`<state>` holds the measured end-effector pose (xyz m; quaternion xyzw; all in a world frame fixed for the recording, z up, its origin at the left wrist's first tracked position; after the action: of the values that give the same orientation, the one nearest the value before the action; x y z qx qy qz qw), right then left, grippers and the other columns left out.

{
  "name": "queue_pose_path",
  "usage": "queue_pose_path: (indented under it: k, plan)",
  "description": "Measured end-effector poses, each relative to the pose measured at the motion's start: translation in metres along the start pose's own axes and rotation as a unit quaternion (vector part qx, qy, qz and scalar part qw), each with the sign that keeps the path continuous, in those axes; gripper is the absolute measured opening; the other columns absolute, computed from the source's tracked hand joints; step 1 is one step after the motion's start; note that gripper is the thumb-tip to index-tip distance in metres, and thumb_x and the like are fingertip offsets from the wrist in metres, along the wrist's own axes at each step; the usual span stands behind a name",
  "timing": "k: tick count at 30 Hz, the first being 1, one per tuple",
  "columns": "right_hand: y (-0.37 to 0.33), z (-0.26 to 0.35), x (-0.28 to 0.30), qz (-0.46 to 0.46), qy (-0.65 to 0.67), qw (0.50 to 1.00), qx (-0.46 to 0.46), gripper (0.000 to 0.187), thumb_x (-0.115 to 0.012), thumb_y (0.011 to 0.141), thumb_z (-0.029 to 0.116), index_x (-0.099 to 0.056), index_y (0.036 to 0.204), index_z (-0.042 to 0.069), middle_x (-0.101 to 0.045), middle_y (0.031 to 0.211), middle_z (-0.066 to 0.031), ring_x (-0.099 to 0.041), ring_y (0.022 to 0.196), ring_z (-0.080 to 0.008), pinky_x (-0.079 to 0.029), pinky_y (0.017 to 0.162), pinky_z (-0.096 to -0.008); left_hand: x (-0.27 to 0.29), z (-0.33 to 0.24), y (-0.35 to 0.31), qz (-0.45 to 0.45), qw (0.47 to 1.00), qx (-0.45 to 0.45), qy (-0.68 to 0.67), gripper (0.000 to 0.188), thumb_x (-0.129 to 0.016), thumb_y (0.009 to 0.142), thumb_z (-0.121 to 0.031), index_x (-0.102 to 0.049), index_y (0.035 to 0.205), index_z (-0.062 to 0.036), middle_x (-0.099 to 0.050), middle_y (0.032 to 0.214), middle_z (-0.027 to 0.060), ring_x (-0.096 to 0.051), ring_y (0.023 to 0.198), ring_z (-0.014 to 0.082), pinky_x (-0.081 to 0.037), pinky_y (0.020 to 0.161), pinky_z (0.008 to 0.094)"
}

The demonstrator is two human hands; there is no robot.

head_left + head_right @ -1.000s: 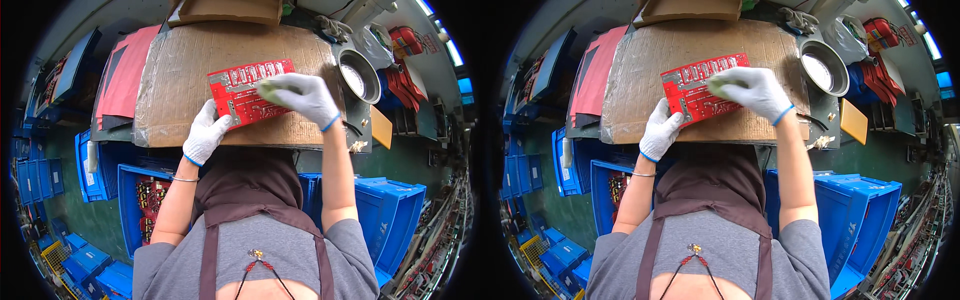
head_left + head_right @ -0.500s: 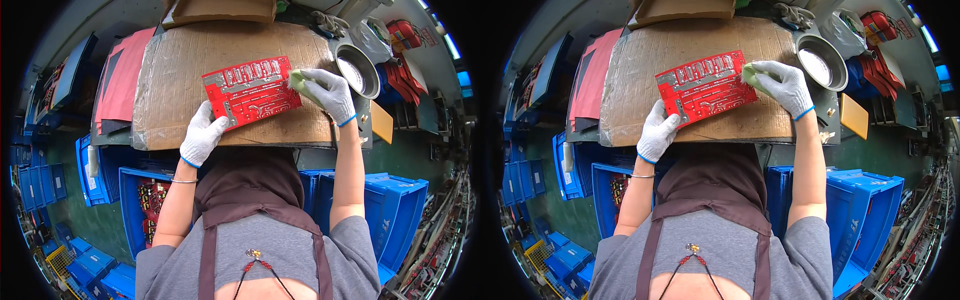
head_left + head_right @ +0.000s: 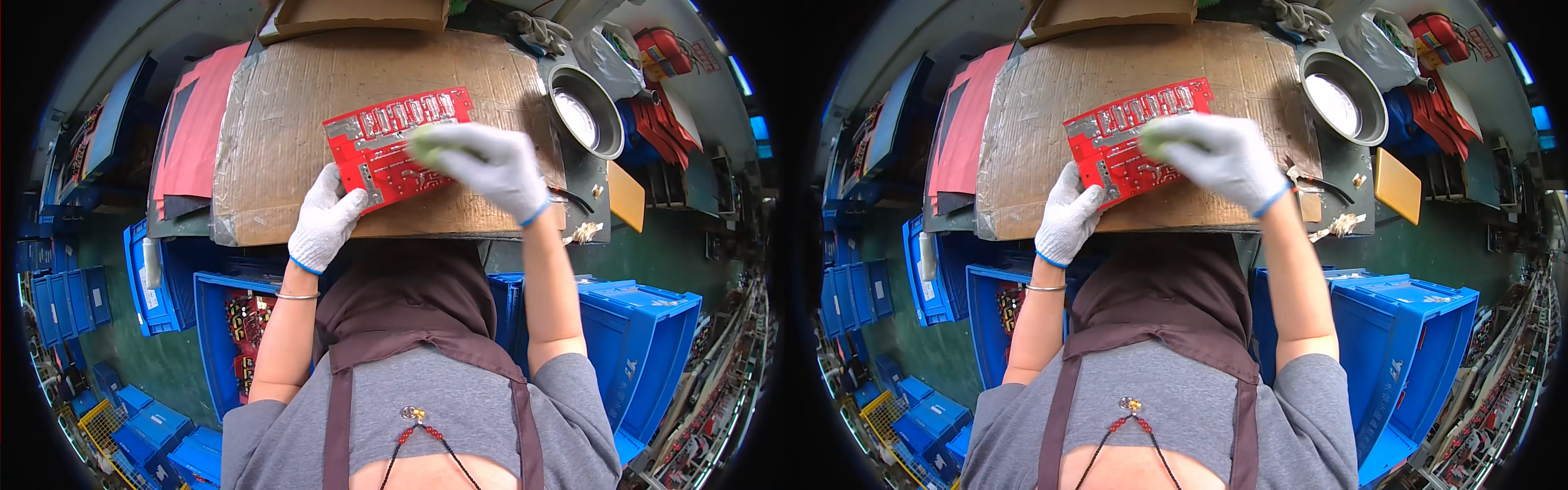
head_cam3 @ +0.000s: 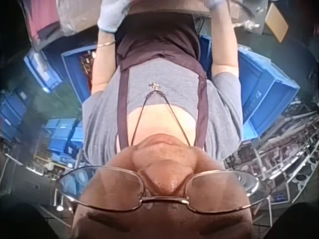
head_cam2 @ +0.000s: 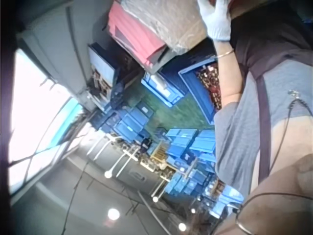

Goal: The person is cleaning circuit boards with a handheld brush at a workstation.

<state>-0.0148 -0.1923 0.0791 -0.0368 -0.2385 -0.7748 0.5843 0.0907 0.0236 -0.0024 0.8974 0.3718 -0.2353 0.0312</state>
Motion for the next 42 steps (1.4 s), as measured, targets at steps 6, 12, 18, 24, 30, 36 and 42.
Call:
queue_pose_path:
  k: [6,12,18,24,30,36,42]
  plan:
    - [0.030,0.019,-0.055,0.081,-0.103,0.986,0.103,0.026,-0.074,0.089,0.007,-0.074,0.116,0.005,-0.077,0.109,-0.0125,-0.075,0.099,-0.0223,-0.059,0.090,-0.0323,0.008,0.005,0.000,0.000,0.995,-0.013,0.102,0.041,-0.062,0.097,-0.005,-0.053,0.137,-0.0030,-0.063,0.098,0.0007,-0.052,0.071,0.0026,-0.043,0.058,0.0178]
    - [-0.002,-0.006,0.038,-0.070,-0.201,0.976,-0.044,0.030,-0.066,0.095,0.003,-0.071,0.125,0.000,-0.077,0.110,-0.0118,-0.071,0.102,-0.0146,-0.057,0.093,-0.0299,-0.002,-0.001,0.001,0.018,0.999,0.022,-0.017,0.046,-0.059,0.097,-0.001,-0.045,0.140,0.0031,-0.061,0.131,0.0146,-0.062,0.118,0.0200,-0.051,0.103,0.0349]
    - [-0.015,0.018,-0.018,-0.073,-0.444,0.893,-0.027,0.040,-0.062,0.093,0.003,-0.070,0.129,0.018,-0.071,0.109,-0.0128,-0.071,0.089,-0.0328,-0.058,0.078,-0.0362,0.000,-0.001,0.001,0.017,0.999,0.016,-0.039,0.047,-0.059,0.097,-0.001,-0.044,0.141,0.0026,-0.061,0.130,0.0139,-0.062,0.116,0.0190,-0.052,0.102,0.0340]
    - [-0.030,0.012,-0.043,-0.066,-0.465,0.882,0.019,0.047,-0.065,0.082,0.006,-0.071,0.125,0.024,-0.065,0.116,-0.0152,-0.069,0.104,-0.0330,-0.056,0.088,-0.0432,0.001,0.000,0.000,0.021,0.999,0.018,-0.030,0.045,-0.060,0.097,-0.002,-0.046,0.140,0.0024,-0.062,0.130,0.0137,-0.063,0.116,0.0187,-0.052,0.102,0.0345]
    - [-0.031,0.019,-0.063,-0.049,-0.433,0.899,-0.045,0.045,-0.061,0.084,0.001,-0.075,0.122,0.022,-0.063,0.122,-0.0197,-0.065,0.111,-0.0370,-0.053,0.096,-0.0449,0.004,0.001,0.000,0.006,1.000,0.017,0.014,0.040,-0.061,0.097,-0.004,-0.051,0.135,0.0020,-0.065,0.123,0.0104,-0.063,0.107,0.0136,-0.052,0.094,0.0299]
    - [-0.031,0.017,-0.074,-0.046,-0.452,0.889,-0.056,0.049,-0.060,0.085,0.002,-0.071,0.128,0.023,-0.060,0.117,-0.0202,-0.064,0.105,-0.0379,-0.054,0.088,-0.0468,0.005,0.002,0.000,0.001,0.999,0.016,0.031,0.036,-0.064,0.097,-0.007,-0.054,0.131,-0.0010,-0.067,0.115,0.0054,-0.060,0.096,0.0084,-0.050,0.082,0.0242]
    - [-0.029,0.021,-0.078,-0.035,-0.482,0.874,-0.052,0.054,-0.060,0.084,0.002,-0.066,0.133,0.024,-0.058,0.114,-0.0189,-0.064,0.100,-0.0371,-0.056,0.081,-0.0476,0.010,0.005,0.000,0.007,0.998,0.007,0.062,0.037,-0.067,0.097,-0.011,-0.055,0.130,-0.0018,-0.066,0.111,0.0028,-0.057,0.091,0.0062,-0.048,0.077,0.0223]
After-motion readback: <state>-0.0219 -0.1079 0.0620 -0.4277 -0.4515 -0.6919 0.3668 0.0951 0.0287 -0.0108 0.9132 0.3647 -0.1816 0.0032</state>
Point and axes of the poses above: each hand's wrist, its own y-axis towards the middle knuckle, its own x-axis out of the back of the hand, z = x × y, the point moved 3 cm from there along y, towards the middle knuckle
